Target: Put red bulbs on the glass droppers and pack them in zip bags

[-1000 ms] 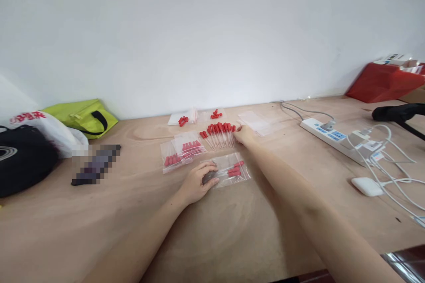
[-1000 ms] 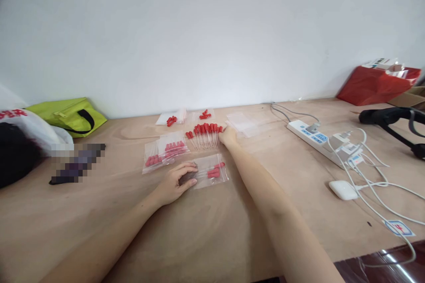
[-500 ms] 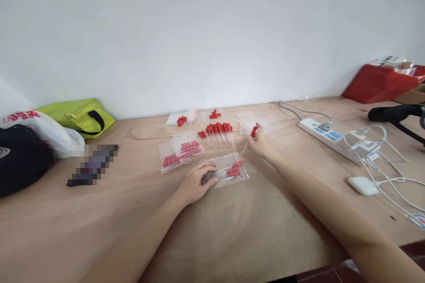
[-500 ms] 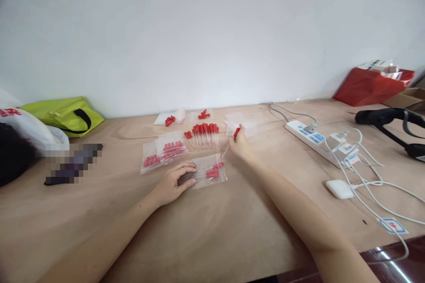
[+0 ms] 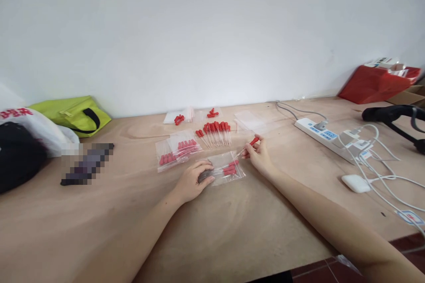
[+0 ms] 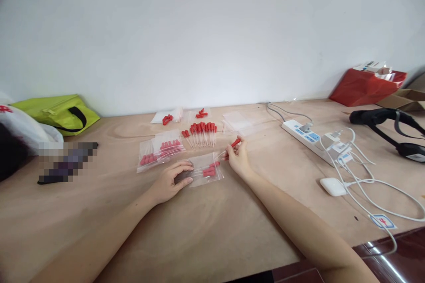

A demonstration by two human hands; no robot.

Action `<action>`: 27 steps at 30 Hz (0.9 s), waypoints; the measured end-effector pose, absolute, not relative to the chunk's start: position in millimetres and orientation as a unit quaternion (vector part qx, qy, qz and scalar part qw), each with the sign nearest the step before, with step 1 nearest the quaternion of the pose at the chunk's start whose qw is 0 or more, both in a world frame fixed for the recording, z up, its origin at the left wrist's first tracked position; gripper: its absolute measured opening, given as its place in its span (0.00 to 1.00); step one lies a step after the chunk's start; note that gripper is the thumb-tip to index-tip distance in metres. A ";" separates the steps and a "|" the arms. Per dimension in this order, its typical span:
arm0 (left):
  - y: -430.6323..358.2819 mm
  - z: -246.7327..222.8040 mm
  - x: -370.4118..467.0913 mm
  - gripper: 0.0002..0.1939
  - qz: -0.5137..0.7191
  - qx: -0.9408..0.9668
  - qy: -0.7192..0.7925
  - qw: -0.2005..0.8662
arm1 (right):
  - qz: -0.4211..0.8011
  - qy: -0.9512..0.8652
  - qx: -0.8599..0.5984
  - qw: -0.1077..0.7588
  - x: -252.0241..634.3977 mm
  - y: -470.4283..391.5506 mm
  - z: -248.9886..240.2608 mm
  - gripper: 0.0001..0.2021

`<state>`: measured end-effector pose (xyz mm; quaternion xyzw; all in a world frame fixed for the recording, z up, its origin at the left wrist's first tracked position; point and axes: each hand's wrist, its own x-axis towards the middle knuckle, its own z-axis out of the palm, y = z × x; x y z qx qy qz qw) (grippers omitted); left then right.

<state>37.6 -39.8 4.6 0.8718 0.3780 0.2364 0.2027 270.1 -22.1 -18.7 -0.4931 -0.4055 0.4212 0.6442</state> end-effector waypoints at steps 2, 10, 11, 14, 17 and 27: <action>-39.9 4.2 37.6 0.11 0.235 0.871 0.381 0.203 | 0.458 -0.394 -0.469 0.644 265.0 -25.4 -19.1 0.25; -40.0 1.1 36.7 0.18 0.230 0.861 0.409 0.194 | 0.501 -0.459 -0.464 0.568 259.4 -35.5 -21.3 0.19; -40.1 1.2 36.8 0.18 0.230 0.861 0.410 0.194 | 0.492 -0.481 -0.476 0.547 261.1 -35.5 -21.7 0.19; -40.7 2.2 37.4 0.18 0.231 0.860 0.411 0.194 | 0.488 -0.533 -0.484 0.493 266.7 -33.6 -23.7 0.18; -41.4 3.9 37.8 0.17 0.230 0.860 0.413 0.194 | 0.489 -0.540 -0.502 0.465 271.1 -31.3 -25.6 0.20; -41.1 4.6 38.3 0.16 0.228 0.861 0.411 0.195 | 0.559 -0.484 -0.492 0.459 277.4 -35.0 -16.0 0.18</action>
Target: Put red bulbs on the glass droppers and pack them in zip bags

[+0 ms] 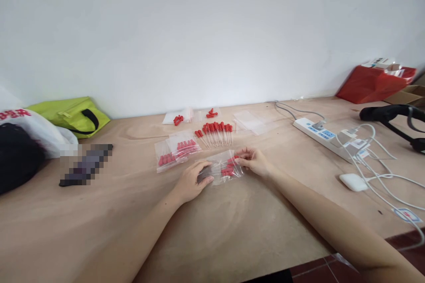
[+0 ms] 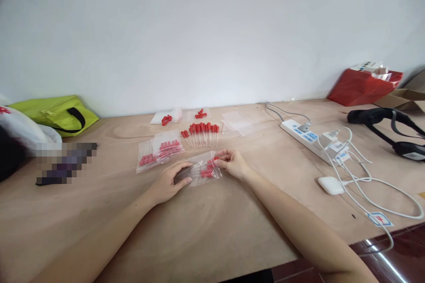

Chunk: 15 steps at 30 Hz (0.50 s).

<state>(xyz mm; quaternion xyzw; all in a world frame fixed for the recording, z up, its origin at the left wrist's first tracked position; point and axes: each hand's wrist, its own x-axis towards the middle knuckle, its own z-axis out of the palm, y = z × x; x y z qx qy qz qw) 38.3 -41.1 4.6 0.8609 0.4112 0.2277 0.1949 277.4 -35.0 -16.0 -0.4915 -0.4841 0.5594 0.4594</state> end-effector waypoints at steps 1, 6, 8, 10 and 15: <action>-41.0 4.5 38.3 0.16 0.228 0.861 0.411 0.195 | 0.560 -0.487 -0.487 0.460 276.4 -34.4 -15.9 0.18; -40.9 4.7 38.4 0.16 0.231 0.859 0.414 0.194 | 0.580 -0.521 -0.438 0.449 270.6 -29.0 -19.4 0.18; -41.2 5.0 38.5 0.16 0.231 0.858 0.415 0.195 | 0.580 -0.545 -0.428 0.428 268.6 -27.0 -21.0 0.18; -41.5 5.3 38.7 0.16 0.231 0.858 0.415 0.194 | 0.567 -0.573 -0.425 0.412 267.2 -25.7 -21.3 0.17; -42.1 7.1 39.2 0.16 0.227 0.859 0.418 0.190 | 0.458 -0.703 -0.412 0.355 270.0 -26.2 -12.4 0.13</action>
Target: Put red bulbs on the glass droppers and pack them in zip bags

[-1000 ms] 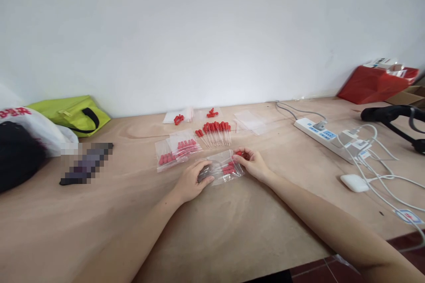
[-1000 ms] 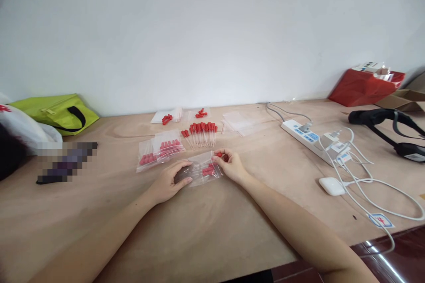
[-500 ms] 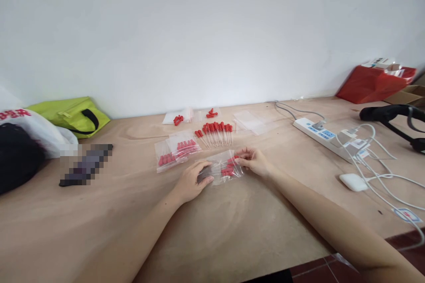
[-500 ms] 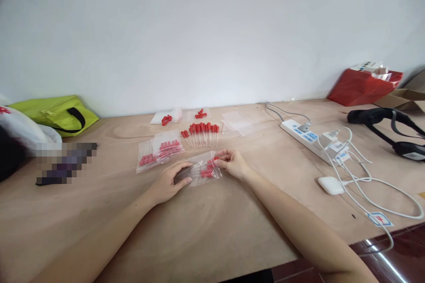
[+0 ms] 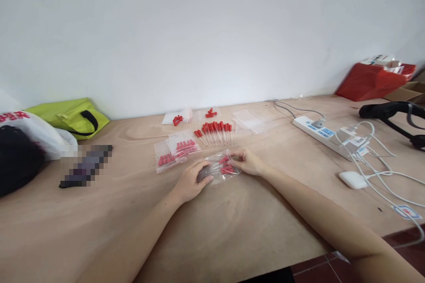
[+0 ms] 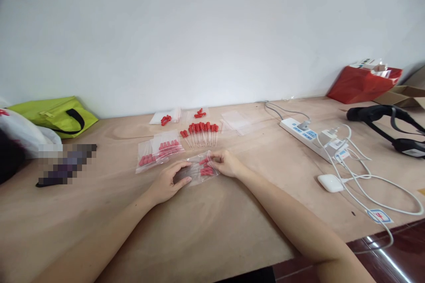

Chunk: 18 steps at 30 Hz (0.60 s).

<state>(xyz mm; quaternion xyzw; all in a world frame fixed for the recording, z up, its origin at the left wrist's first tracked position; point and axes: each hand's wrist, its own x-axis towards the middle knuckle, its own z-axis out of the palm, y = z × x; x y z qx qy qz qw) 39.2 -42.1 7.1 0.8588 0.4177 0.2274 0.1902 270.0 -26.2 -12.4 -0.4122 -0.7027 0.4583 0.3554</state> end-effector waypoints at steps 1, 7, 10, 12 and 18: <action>-42.1 7.3 39.2 0.16 0.228 0.860 0.416 0.190 | 0.429 -0.723 -0.410 0.353 271.7 -26.4 -9.9 0.13; -40.6 5.3 38.4 0.14 0.218 0.876 0.385 0.192 | 0.431 -0.756 -0.397 0.291 285.1 -22.3 -6.3 0.16; -39.8 3.4 38.6 0.14 0.216 0.877 0.384 0.190 | 0.487 -0.723 -0.404 0.279 292.0 -19.5 -11.3 0.19; -39.7 3.0 38.7 0.14 0.216 0.876 0.387 0.189 | 0.494 -0.689 -0.439 0.297 295.5 -19.0 -14.9 0.20; -40.7 4.4 38.5 0.18 0.224 0.866 0.410 0.179 | 0.425 -0.686 -0.478 0.346 295.5 -21.4 -20.1 0.09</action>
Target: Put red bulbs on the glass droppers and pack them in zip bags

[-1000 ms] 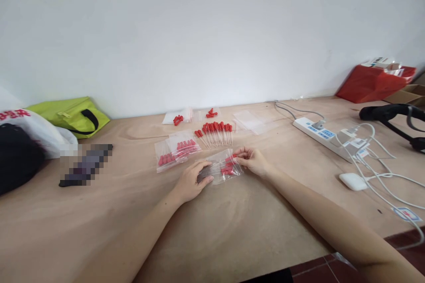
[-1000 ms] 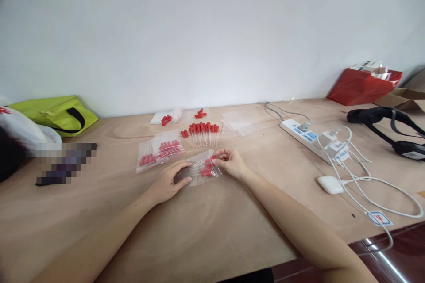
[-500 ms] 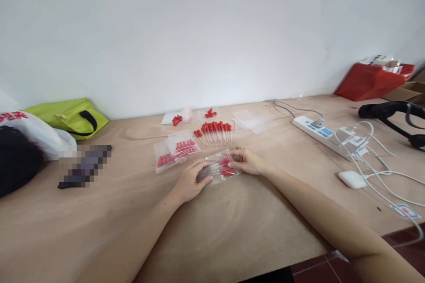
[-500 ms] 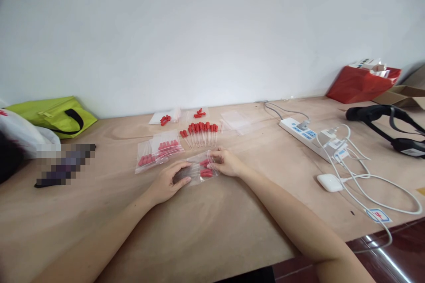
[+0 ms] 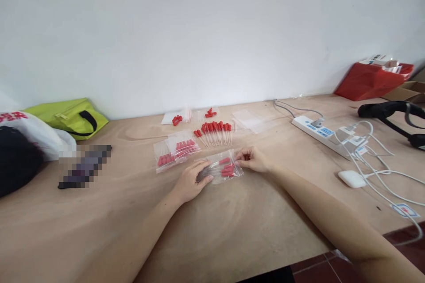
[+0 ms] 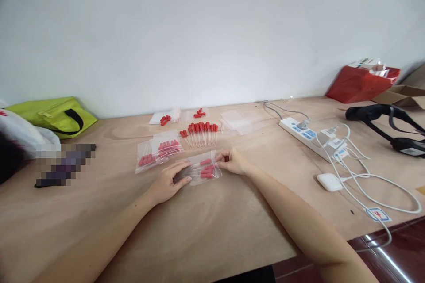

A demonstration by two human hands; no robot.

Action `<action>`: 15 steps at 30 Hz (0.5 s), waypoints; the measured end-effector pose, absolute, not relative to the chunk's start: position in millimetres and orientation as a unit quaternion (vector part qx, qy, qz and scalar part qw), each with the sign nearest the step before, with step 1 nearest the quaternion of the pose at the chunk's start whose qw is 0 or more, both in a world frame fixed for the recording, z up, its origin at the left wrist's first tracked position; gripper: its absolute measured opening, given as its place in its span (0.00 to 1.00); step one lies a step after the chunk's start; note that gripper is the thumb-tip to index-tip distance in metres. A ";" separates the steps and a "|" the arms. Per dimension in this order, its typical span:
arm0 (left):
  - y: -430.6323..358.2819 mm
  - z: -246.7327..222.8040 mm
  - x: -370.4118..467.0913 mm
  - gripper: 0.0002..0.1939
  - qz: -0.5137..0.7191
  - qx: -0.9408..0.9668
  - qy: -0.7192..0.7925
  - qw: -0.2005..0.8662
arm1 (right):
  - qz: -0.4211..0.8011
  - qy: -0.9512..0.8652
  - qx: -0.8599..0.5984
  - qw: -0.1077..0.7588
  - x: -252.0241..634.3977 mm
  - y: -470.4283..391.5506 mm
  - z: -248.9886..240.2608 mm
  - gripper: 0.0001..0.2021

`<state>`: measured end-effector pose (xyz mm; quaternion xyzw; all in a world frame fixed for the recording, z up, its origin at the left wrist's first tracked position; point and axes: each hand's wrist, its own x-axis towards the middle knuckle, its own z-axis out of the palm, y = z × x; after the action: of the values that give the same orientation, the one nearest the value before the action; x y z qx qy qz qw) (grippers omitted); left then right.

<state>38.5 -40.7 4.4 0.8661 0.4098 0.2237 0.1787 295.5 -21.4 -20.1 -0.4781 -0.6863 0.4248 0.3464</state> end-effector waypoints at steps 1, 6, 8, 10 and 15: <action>-40.8 4.6 38.4 0.18 0.223 0.865 0.412 0.179 | 0.423 -0.698 -0.467 0.340 293.9 -21.9 -20.1 0.09; -40.8 5.6 38.6 0.16 0.227 0.868 0.401 0.186 | 0.413 -0.725 -0.436 0.337 282.3 -23.5 -20.0 0.10; -40.8 5.9 38.7 0.14 0.229 0.872 0.390 0.188 | 0.409 -0.731 -0.428 0.338 278.9 -23.3 -21.0 0.10; -40.6 5.8 38.7 0.13 0.232 0.874 0.383 0.190 | 0.419 -0.725 -0.428 0.339 278.4 -21.1 -22.1 0.10; -39.8 4.6 38.4 0.11 0.236 0.871 0.387 0.188 | 0.368 -0.641 -0.526 0.420 284.5 2.0 -19.5 0.08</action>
<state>38.4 -39.8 4.6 0.8714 0.3867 0.2363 0.1881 284.5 2.0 -19.5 -0.5262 -0.6412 0.3684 0.4199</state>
